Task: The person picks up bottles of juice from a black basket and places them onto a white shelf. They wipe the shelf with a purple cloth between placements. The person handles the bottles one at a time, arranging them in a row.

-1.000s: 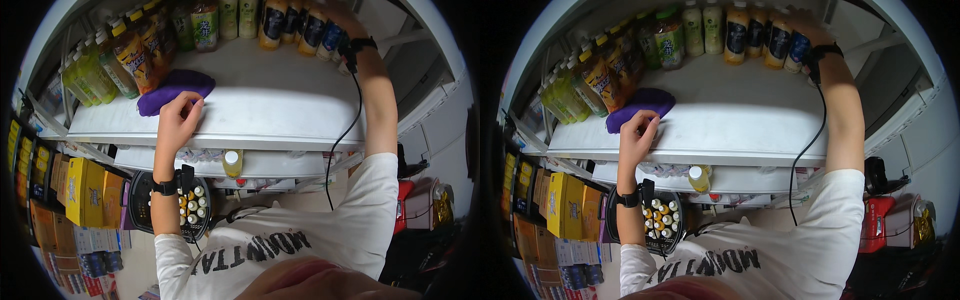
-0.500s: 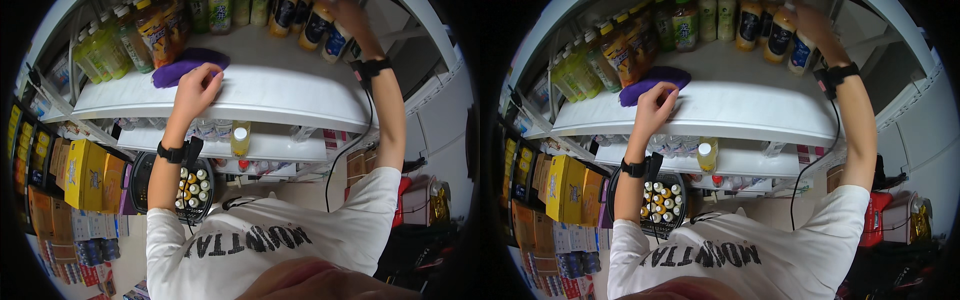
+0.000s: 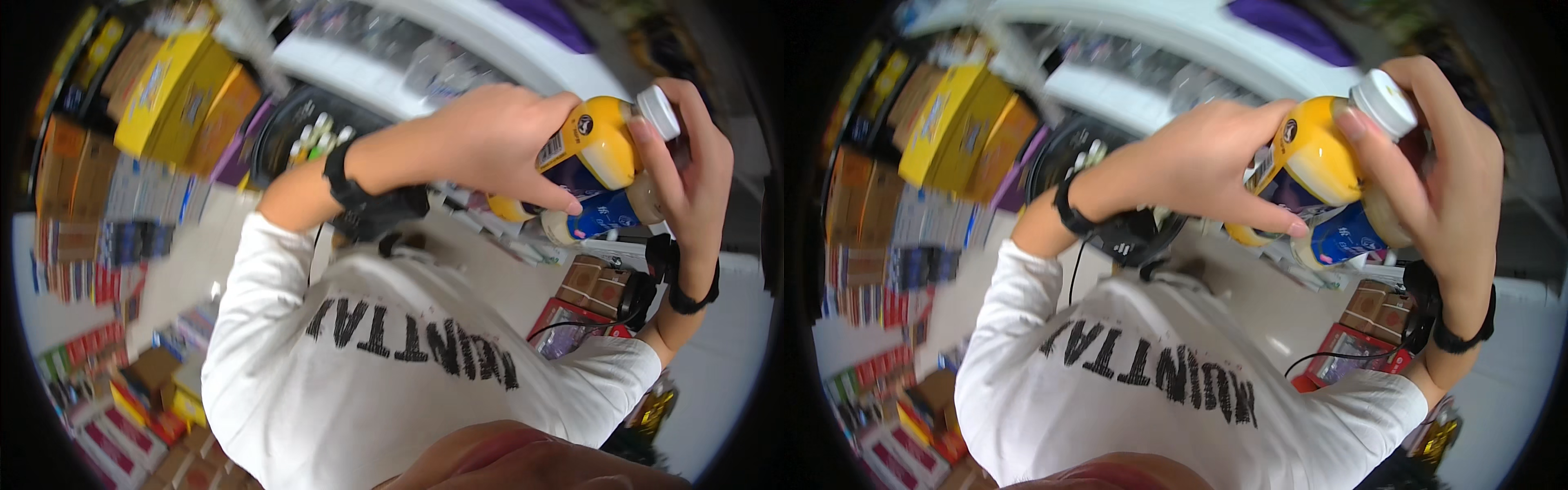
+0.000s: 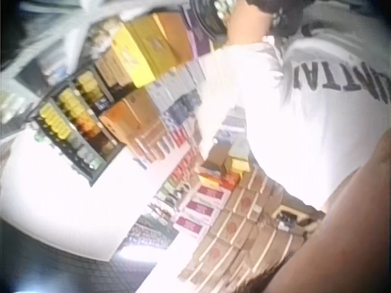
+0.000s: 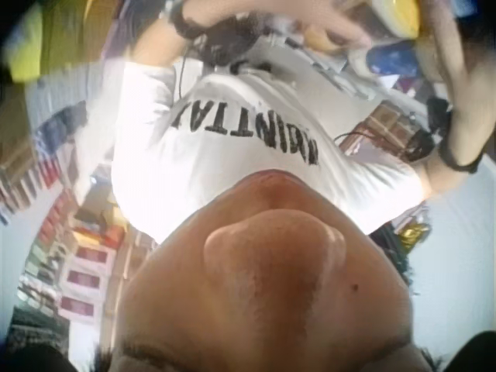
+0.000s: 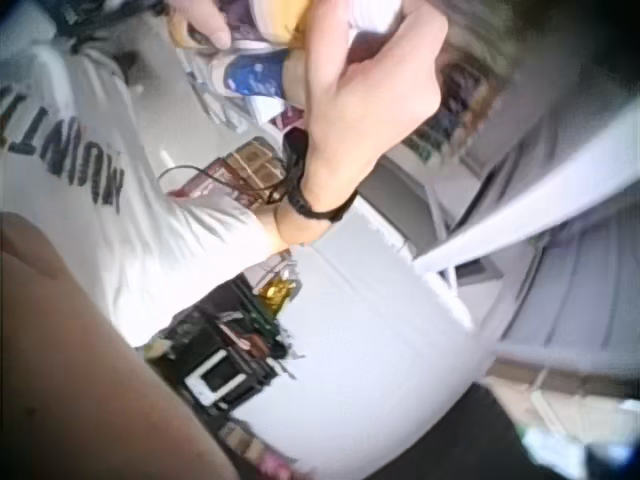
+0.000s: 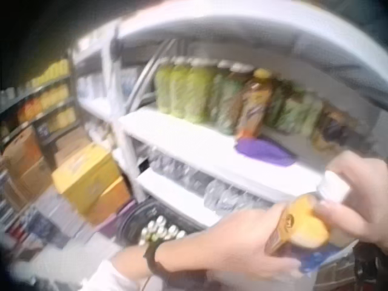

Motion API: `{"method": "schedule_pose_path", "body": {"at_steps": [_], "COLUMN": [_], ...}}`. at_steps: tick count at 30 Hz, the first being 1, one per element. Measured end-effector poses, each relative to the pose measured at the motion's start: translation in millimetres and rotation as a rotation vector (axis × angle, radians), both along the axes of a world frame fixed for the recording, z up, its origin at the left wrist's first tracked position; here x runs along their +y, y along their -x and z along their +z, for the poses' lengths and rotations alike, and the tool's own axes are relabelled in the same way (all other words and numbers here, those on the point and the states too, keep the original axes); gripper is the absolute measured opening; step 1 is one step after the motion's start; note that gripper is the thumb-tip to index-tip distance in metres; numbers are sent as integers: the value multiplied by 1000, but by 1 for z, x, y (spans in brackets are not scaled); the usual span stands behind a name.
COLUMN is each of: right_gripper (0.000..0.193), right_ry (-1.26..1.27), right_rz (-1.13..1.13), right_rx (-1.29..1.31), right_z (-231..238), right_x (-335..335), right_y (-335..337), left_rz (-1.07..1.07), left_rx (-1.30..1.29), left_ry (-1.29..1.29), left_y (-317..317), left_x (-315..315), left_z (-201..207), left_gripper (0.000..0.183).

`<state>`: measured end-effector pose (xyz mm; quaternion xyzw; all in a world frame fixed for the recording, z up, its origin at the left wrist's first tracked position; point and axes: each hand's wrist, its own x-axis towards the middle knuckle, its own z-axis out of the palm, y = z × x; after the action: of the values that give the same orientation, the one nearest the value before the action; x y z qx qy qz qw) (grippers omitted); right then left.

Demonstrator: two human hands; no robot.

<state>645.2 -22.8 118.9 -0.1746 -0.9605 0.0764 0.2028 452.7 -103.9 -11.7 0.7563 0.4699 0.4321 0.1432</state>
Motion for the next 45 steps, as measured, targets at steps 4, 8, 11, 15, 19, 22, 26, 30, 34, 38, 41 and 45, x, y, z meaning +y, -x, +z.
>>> {"method": "schedule_pose_path", "body": {"at_steps": [4,8,11,15,19,22,26,30,34,38,41,45], "right_gripper": [38,32,20,18,15,16,22,23,23,41,35,23], "right_ry": [88,-105,-34,-12,69,175,254,303,656,699,275,303], "right_rz": [158,395,543,642,761,775,717,681,666,723,630,478], "right_rx": [-109,-109,-26,-71,-88,-126,-168,-186,-57,-251,-48,-226], "right_z": [-66,-179,-293,-404,-458,-486,-514,-486,-385,-303,-308,-323], "right_x": [-39,-57,-65,-91,-106,-112,-111,-98,-96,-112,-123,-114], "right_y": [70,146,212,277,312,320,328,330,323,280,247,214], "left_rz": [335,676,867,1069,1096,1120,1104,1061,963,815,691,459], "left_rx": [-17,89,89,-31,-64,-79,-66,-67,-5,83,82,50], "left_ry": [-35,175,149,334,225,250,225,388,436,359,414,415], "left_y": [56,142,185,196,202,199,200,201,196,185,168,161], "left_x": [-79,-162,-230,-302,-339,-347,-346,-337,-311,-267,-234,-208], "left_z": [-79,-137,-168,-179,-197,-201,-210,-215,-217,-239,-246,-280], "left_gripper": [69,68,72,69,67,68,68,68,68,70,72,74]}}
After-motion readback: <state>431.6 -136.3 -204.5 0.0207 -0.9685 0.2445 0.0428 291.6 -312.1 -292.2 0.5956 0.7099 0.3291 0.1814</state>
